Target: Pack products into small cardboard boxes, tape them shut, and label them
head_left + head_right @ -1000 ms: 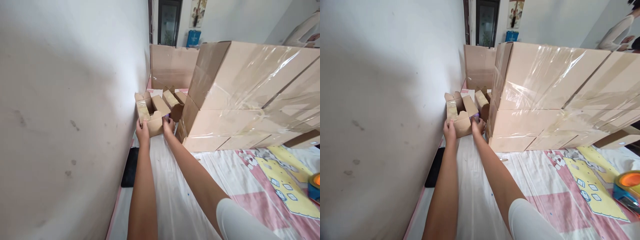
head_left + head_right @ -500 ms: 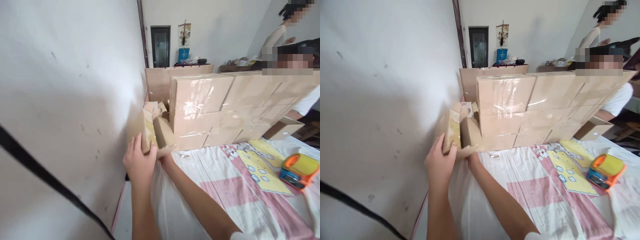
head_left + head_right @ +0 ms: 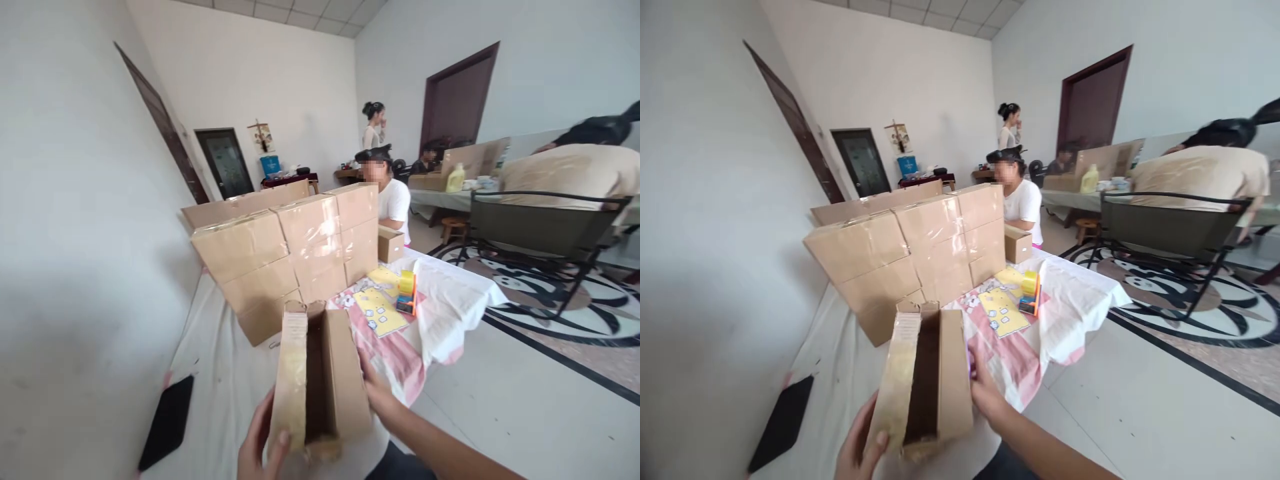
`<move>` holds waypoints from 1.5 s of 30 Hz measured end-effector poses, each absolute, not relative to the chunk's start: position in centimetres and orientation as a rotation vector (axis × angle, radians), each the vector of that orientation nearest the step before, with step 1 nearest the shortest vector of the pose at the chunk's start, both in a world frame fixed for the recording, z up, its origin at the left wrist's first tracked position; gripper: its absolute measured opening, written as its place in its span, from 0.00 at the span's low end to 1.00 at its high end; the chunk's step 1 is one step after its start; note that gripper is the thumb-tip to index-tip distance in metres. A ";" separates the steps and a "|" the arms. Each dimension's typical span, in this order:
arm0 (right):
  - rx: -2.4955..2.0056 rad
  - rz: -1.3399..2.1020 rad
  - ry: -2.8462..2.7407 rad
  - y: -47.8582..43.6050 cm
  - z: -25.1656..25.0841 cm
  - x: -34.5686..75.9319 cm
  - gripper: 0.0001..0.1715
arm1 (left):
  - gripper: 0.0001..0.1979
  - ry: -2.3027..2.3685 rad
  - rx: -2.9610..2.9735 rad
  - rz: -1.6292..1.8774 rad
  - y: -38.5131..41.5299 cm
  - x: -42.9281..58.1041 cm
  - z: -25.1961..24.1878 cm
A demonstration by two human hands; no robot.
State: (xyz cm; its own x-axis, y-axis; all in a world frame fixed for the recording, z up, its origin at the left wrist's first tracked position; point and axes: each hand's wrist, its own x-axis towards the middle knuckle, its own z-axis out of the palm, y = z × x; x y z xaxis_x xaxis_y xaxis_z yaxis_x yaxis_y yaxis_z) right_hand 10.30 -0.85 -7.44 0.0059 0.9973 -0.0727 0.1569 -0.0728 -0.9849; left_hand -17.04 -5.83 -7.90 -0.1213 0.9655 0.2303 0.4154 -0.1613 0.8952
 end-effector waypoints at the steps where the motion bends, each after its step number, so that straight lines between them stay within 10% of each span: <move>1: -1.431 1.205 -1.256 -0.4 -6.6 12.0 0.51 | 0.35 1.480 1.543 1.254 -4.3 -15.6 -7.2; 15: -1.900 0.513 -1.878 2.5 -1.6 11.8 0.37 | 0.10 1.856 2.280 0.370 3.8 -11.5 5.2; 28: -1.913 0.783 -1.603 3.4 -3.6 18.0 0.30 | 0.22 2.006 2.224 0.421 5.8 -15.0 7.3; 35: -1.451 1.127 -0.908 2.8 -1.9 24.1 0.44 | 0.07 2.292 2.228 0.428 3.0 -15.1 6.7; 45: -0.527 0.404 -1.683 7.4 8.0 16.7 0.56 | 0.22 2.373 2.034 0.019 4.1 -15.5 6.7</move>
State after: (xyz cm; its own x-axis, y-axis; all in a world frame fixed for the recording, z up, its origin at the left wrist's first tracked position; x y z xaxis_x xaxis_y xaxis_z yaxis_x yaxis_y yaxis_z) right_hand 16.72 7.35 7.98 -0.1311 0.5516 0.8237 0.1179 0.8337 -0.5395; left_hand -15.54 4.11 6.66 -0.1529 0.9882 -0.0044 0.9880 0.1529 0.0195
